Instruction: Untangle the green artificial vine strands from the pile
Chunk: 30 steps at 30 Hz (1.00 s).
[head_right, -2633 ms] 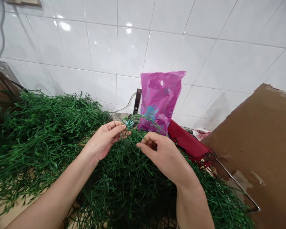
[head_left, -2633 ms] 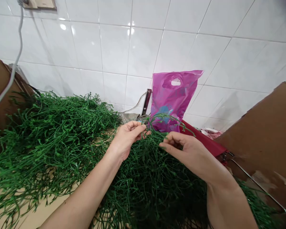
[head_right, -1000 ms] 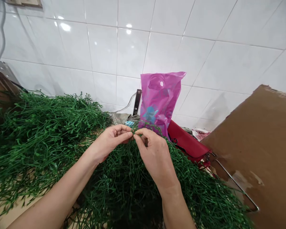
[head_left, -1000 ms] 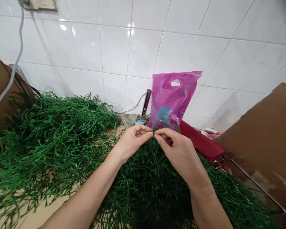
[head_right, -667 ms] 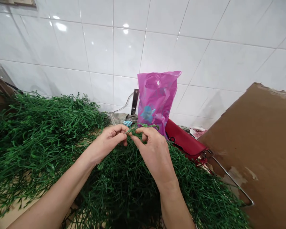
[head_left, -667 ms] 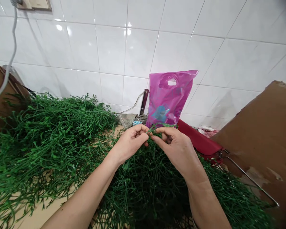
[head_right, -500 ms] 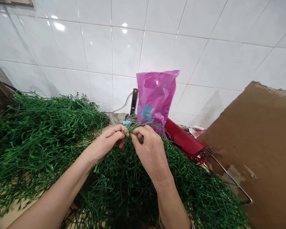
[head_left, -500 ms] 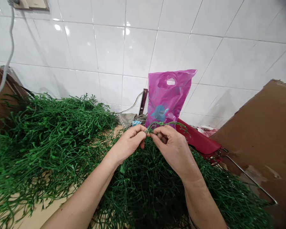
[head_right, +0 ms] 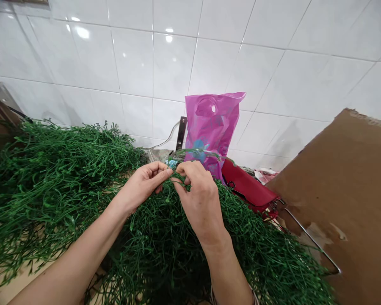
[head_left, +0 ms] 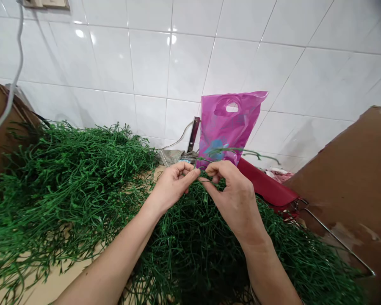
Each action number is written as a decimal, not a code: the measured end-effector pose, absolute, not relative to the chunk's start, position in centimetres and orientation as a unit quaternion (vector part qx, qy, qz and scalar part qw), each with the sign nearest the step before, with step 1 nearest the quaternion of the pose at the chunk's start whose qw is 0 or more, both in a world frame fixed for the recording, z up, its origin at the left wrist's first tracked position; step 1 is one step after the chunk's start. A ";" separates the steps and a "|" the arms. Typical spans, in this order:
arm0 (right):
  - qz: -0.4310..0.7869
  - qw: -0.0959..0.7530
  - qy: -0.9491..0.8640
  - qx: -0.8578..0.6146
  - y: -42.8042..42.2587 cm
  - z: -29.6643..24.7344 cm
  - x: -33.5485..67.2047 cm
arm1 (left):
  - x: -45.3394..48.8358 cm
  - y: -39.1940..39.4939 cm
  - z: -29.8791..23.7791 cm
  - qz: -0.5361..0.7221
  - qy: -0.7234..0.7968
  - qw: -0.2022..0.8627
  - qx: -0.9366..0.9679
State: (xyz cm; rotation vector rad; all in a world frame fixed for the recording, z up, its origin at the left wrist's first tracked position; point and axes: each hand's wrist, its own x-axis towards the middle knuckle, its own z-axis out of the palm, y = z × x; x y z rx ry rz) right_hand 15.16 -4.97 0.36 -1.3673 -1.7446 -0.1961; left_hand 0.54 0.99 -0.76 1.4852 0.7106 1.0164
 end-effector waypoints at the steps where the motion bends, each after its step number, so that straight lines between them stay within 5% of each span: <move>1: -0.093 0.434 -0.713 -0.543 -4.9 0.3 15.1 | 0.5 1.0 -0.8 0.433 0.302 0.564 0.635; 7: -0.112 0.439 -0.703 -0.548 -4.6 0.0 14.7 | 0.7 1.0 -0.8 0.432 0.273 0.579 0.635; 15: 0.150 0.525 -0.651 -0.528 -4.6 0.4 14.8 | 0.5 0.6 0.1 0.438 0.267 0.564 0.647; 21: 0.109 0.521 -0.661 -0.528 -4.4 0.2 14.8 | 0.8 0.3 0.0 0.455 0.237 0.558 0.653; 26: 0.301 0.579 -0.593 -0.472 -3.7 -0.6 14.8 | 1.6 0.1 -0.5 0.442 0.191 0.634 0.605; 30: 0.318 0.559 -0.603 -0.472 -3.6 -0.7 15.1 | 1.9 0.1 -0.8 0.435 0.182 0.664 0.580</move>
